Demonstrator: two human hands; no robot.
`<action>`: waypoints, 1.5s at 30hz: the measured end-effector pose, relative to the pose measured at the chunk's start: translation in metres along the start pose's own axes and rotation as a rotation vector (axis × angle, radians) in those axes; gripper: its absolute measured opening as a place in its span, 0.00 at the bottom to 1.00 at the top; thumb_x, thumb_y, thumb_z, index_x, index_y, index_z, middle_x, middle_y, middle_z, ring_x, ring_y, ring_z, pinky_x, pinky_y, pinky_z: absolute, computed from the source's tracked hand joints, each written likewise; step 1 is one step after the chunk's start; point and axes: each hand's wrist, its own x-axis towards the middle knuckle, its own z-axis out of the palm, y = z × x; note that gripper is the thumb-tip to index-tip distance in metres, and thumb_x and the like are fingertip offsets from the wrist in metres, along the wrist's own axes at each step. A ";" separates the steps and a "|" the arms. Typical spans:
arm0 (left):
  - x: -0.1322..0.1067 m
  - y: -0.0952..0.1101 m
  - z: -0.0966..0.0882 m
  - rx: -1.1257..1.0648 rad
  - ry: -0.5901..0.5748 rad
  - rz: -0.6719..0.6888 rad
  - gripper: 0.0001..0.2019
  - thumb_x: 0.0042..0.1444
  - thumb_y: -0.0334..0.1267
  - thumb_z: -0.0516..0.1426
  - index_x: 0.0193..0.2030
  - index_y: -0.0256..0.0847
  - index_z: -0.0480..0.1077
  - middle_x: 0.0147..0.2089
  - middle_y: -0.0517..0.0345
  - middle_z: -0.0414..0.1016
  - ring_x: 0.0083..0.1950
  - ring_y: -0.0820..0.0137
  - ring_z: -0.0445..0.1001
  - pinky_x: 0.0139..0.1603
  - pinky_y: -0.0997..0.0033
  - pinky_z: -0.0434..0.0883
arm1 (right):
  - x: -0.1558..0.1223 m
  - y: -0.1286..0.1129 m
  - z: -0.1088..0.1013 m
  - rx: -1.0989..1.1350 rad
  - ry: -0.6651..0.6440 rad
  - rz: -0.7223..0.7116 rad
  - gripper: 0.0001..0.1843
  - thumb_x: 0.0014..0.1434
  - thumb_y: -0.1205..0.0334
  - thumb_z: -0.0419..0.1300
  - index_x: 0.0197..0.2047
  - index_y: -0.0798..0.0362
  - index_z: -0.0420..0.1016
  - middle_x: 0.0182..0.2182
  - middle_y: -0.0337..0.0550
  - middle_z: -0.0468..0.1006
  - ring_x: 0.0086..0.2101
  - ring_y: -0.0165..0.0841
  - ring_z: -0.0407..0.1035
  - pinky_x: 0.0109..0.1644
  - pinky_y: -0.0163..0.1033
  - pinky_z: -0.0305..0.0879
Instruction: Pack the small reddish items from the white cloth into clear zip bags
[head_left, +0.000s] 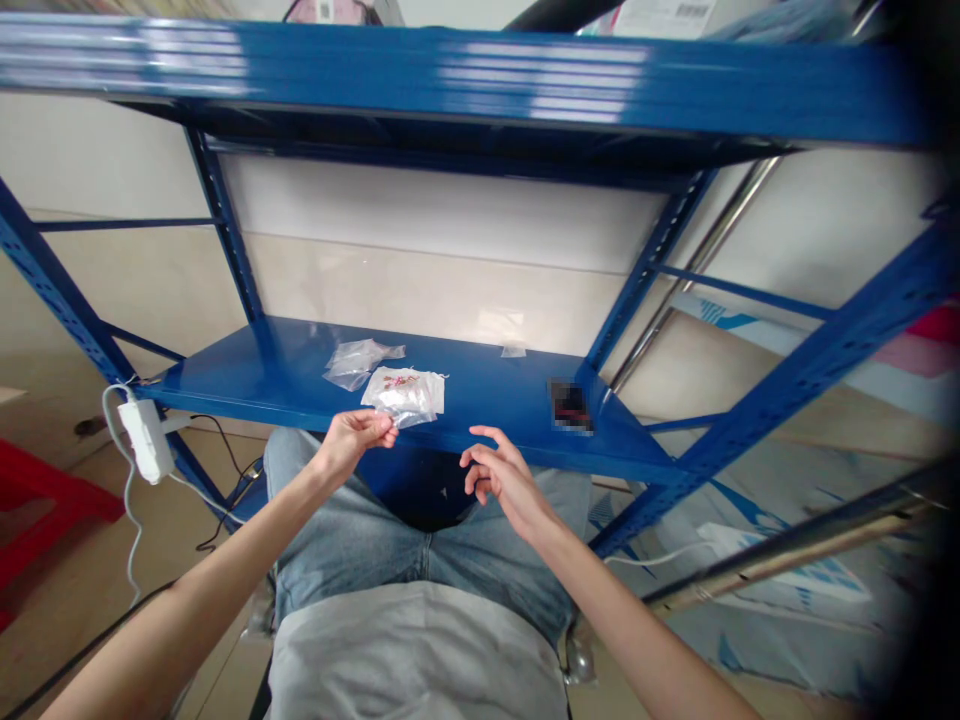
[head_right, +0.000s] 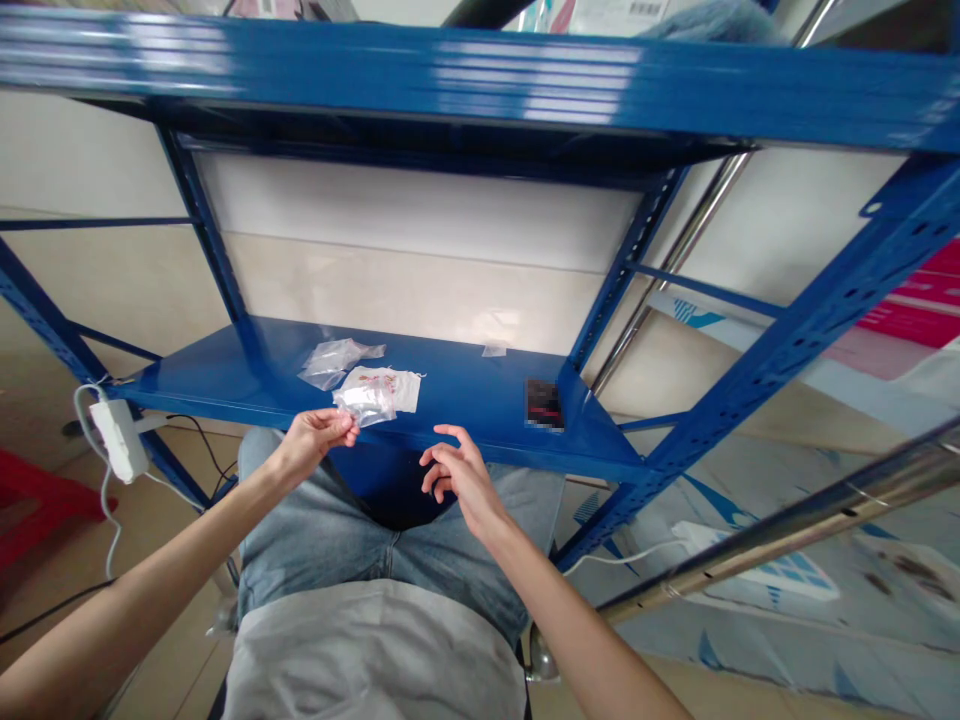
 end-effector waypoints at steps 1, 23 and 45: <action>0.012 0.011 -0.005 0.041 0.034 0.061 0.17 0.44 0.45 0.71 0.35 0.33 0.79 0.31 0.52 0.80 0.30 0.72 0.77 0.37 0.72 0.75 | 0.000 0.001 0.000 -0.002 0.001 -0.005 0.22 0.58 0.58 0.60 0.55 0.48 0.61 0.31 0.37 0.75 0.21 0.29 0.71 0.16 0.27 0.58; 0.214 0.097 0.009 1.300 -0.432 0.003 0.04 0.44 0.23 0.59 0.24 0.32 0.75 0.17 0.58 0.72 0.23 0.74 0.71 0.32 0.74 0.70 | -0.009 0.010 0.012 -0.106 -0.085 0.044 0.19 0.56 0.56 0.59 0.50 0.48 0.63 0.30 0.34 0.73 0.20 0.28 0.69 0.17 0.28 0.56; 0.217 0.095 0.019 1.596 -0.577 0.059 0.07 0.43 0.23 0.59 0.27 0.34 0.77 0.21 0.55 0.75 0.26 0.72 0.72 0.35 0.73 0.68 | -0.011 0.010 0.016 -0.165 -0.104 0.052 0.12 0.59 0.57 0.57 0.46 0.50 0.66 0.29 0.35 0.72 0.21 0.27 0.70 0.18 0.28 0.55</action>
